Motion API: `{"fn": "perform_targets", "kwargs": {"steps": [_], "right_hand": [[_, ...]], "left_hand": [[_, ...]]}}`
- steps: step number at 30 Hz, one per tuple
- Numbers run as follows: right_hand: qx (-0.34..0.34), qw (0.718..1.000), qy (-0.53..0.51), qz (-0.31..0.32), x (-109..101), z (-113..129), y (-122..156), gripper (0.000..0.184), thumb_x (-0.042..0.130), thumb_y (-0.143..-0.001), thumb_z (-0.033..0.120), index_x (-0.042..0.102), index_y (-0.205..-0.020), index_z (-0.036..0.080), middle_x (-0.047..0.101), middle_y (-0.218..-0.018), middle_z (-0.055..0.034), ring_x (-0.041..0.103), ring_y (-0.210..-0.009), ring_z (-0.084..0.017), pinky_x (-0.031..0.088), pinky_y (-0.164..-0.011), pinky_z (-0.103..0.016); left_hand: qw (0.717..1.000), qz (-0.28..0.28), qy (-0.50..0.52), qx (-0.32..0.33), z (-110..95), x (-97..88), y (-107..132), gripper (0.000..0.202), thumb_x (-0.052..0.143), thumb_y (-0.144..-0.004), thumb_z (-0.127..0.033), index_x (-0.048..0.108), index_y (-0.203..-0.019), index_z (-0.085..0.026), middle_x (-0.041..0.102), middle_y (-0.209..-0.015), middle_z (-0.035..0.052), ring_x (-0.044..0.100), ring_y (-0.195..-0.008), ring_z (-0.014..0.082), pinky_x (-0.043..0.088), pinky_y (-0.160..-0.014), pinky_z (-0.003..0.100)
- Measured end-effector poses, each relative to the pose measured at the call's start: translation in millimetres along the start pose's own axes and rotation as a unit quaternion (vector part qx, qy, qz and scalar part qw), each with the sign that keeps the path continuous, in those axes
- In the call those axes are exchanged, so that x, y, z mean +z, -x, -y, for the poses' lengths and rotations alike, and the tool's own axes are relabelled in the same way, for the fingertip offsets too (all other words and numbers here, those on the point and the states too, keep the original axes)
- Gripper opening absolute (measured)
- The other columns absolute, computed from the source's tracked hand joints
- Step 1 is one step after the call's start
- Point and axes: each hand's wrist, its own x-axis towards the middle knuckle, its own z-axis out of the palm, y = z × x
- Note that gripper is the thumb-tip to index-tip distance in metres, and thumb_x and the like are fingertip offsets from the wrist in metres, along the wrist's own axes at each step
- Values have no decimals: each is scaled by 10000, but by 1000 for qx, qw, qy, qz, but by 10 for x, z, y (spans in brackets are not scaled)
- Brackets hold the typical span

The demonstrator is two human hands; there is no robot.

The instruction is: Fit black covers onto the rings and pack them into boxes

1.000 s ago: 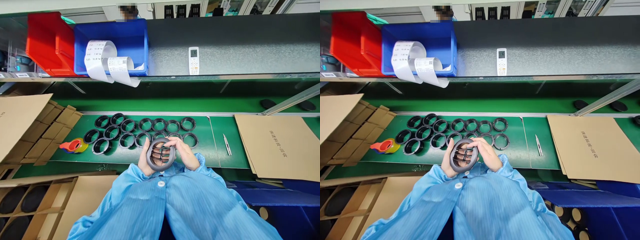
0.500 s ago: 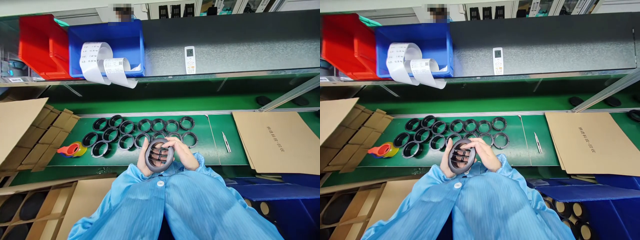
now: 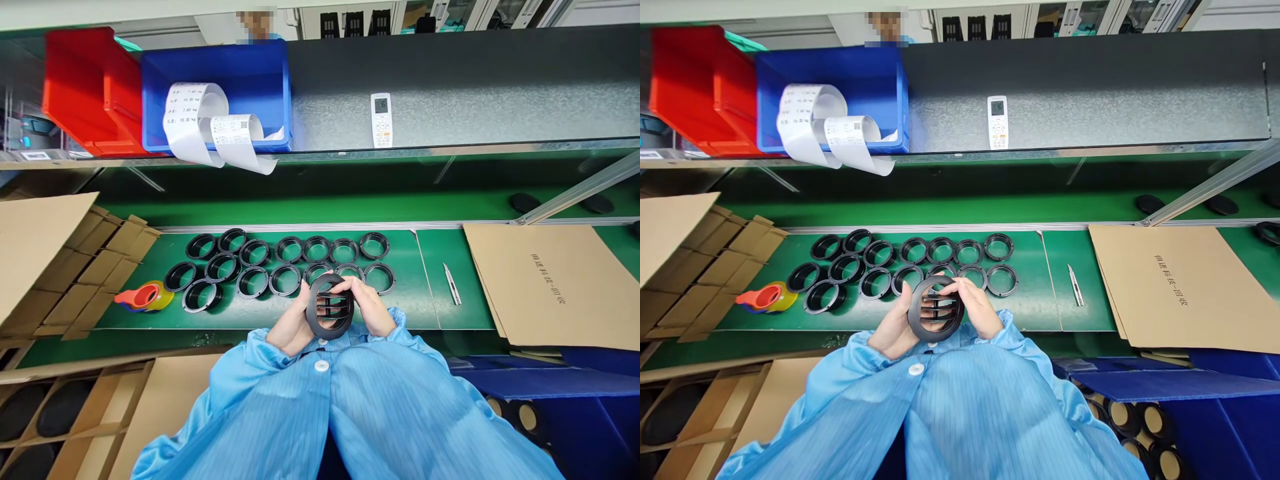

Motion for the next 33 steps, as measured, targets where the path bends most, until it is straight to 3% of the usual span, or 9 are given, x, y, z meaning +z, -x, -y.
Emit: {"fn": "perform_targets", "kwargs": {"steps": [8,13,16,20,22,24,27,30,33], "right_hand": [[11,1000,-6,1,-20,-52,45,524,364,-1013,566,770,-965,238,653,-1169,-58,544,-1215,-219,370,-1085,-389],[5,999,42,4,-42,-9,63,569,334,-999,618,763,-1041,246,651,-1190,-60,513,-1247,-219,340,-1128,-396],[-7,997,72,13,-68,31,73,586,326,-993,635,752,-1093,245,632,-1236,-68,468,-1311,-220,333,-1152,-393],[-44,991,129,19,-88,39,99,590,274,-1012,602,701,-1222,253,543,-1344,-93,463,-1321,-216,345,-1162,-414],[-93,971,218,34,-88,11,117,569,292,-1005,603,658,-1296,279,446,-1467,-93,397,-1370,-245,321,-1177,-463],[-141,930,332,74,-88,-41,129,558,379,-972,630,614,-1352,296,371,-1555,-79,287,-1429,-296,278,-1190,-530],[-148,878,434,137,-115,-157,128,584,514,-925,618,579,-1392,273,350,-1584,-103,207,-1461,-346,246,-1190,-584],[-98,882,424,182,-160,-283,115,824,650,-826,644,447,-1493,205,201,-1631,-173,135,-1492,-388,232,-1194,-584],[-42,903,380,195,-183,-386,97,1192,756,-681,693,174,-1589,185,116,-1625,-224,112,-1498,-394,229,-1189,-593]], "left_hand": [[1000,7,-1,2,60,-32,-10,693,524,-904,-639,418,-1489,-282,589,-1396,124,563,-1265,328,339,-1147,559],[997,32,73,-21,39,-18,-53,727,406,-934,-678,522,-1400,-132,654,-1279,198,575,-1248,357,377,-1109,575],[994,14,108,-18,44,-17,-91,725,393,-947,-660,582,-1307,-60,689,-1182,232,600,-1209,365,412,-1079,566],[992,-18,126,-21,59,-39,-140,704,395,-953,-645,611,-1249,-44,707,-1120,234,650,-1125,354,485,-1009,528],[990,-36,136,-31,63,-75,-173,669,393,-957,-639,629,-1215,-68,722,-1089,208,674,-1077,338,527,-956,503],[987,-64,141,-39,76,-130,-219,600,390,-971,-609,642,-1182,-107,740,-1034,166,697,-1024,313,563,-896,473],[985,-102,124,-60,133,-216,-315,541,401,-981,-573,615,-1238,-147,749,-1009,130,710,-994,292,590,-841,443],[986,-112,89,-84,231,-247,-419,578,453,-964,-566,543,-1359,-154,732,-1105,143,697,-1033,307,582,-876,456],[988,-104,57,-95,330,-207,-499,620,516,-939,-560,485,-1430,-181,693,-1220,144,669,-1101,318,550,-950,457]]}}
